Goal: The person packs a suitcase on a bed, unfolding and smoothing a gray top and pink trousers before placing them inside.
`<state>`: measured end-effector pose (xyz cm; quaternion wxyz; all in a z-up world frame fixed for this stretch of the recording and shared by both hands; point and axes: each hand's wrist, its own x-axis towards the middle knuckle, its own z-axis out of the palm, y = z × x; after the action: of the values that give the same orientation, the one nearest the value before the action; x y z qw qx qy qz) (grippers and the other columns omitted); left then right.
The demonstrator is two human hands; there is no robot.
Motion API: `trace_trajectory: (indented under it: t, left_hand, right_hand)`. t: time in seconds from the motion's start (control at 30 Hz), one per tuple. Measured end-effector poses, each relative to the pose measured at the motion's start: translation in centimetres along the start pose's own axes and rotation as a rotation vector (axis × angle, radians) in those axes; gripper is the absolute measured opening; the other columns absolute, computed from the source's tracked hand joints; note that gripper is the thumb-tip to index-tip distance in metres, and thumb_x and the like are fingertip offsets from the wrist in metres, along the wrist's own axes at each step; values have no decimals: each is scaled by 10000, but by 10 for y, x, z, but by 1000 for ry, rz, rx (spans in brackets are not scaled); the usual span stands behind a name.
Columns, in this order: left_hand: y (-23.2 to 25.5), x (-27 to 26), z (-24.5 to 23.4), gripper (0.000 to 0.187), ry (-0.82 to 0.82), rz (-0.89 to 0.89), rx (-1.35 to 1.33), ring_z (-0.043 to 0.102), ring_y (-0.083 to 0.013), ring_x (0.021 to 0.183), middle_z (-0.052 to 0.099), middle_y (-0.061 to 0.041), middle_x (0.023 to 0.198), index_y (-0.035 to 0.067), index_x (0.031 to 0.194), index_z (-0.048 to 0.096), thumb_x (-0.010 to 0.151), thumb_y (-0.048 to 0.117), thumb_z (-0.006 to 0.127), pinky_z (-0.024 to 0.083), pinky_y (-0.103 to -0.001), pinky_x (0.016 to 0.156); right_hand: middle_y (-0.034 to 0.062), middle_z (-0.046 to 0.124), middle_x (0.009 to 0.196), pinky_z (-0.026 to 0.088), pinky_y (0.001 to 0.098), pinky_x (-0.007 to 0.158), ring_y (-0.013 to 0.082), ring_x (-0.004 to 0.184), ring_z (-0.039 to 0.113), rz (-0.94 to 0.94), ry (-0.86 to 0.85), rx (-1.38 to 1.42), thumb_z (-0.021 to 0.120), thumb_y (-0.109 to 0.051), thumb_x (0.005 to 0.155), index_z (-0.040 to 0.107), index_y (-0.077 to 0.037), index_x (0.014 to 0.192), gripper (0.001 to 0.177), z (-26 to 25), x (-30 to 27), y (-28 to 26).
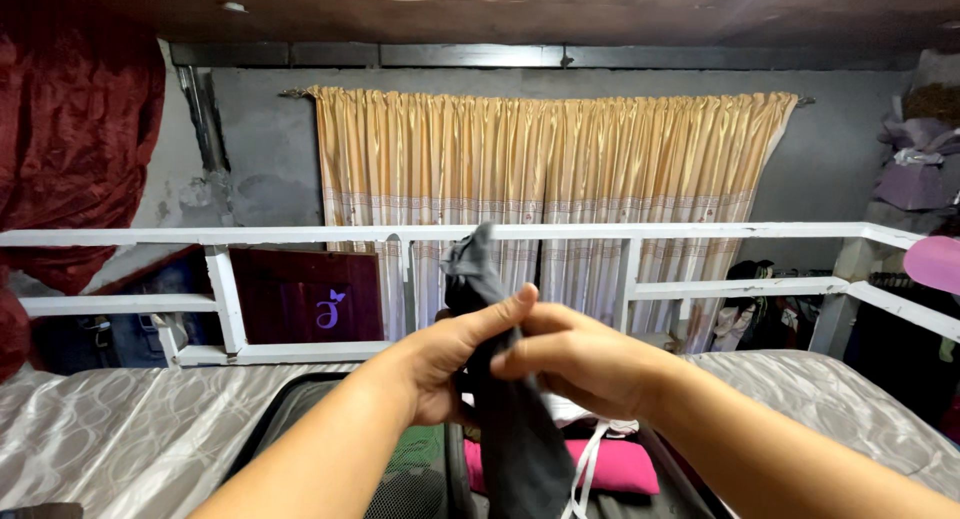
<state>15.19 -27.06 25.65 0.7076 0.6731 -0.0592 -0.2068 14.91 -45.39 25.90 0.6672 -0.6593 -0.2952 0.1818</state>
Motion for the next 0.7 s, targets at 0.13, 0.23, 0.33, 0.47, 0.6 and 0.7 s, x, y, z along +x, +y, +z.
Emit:
trace_trajectory:
  t: [0.13,0.23,0.33,0.47,0.6,0.7]
  left_hand:
    - [-3,25,-12,390,-143,144,-201,699,-213,693,718,-114,879,25,1094,691,863,336,739,600,-421,649]
    - [-8,42,-19,261,-69,136,-342,705,-302,645,674,-177,787,13,974,670,760,96,545,622,-457,616]
    - [-18,52,-30,92,157,173,-426,676,-300,628,659,-149,746,-54,883,615,830,17,593,606,-474,605]
    - [-23,55,-46,139,-193,133,-492,690,-270,619,688,-130,726,-10,837,638,902,113,644,614,-443,611]
    - [-14,40,-43,216,-417,134,-535,749,-297,802,753,-192,929,-73,1017,677,965,126,613,623,-448,770]
    - [-10,23,-34,351,-470,111,-528,759,-335,936,757,-235,1053,-101,1138,676,948,172,563,614,-469,896]
  right_hand:
    - [132,653,1259,529,322,998,162,1152,656,64,-106,-59,727,-106,866,623,-19,1290,445,-6,-5,7]
    - [78,656,1359,485,330,984,151,1148,641,24,11,-43,734,-187,850,636,-24,1353,538,-20,-2,18]
    - [55,673,1409,455,362,945,156,1139,631,-24,437,-92,748,-243,851,653,-4,1336,550,-50,9,30]
    - [262,622,1439,304,490,1128,380,1341,493,233,686,27,680,-473,949,590,-80,1450,644,-74,-14,56]
    - [140,685,1349,430,579,1095,344,1214,648,472,730,579,524,-678,868,517,-195,1407,724,-60,-37,72]
    - [212,756,1159,512,541,951,340,1051,723,223,247,820,662,-655,707,638,25,1244,866,-70,-44,88]
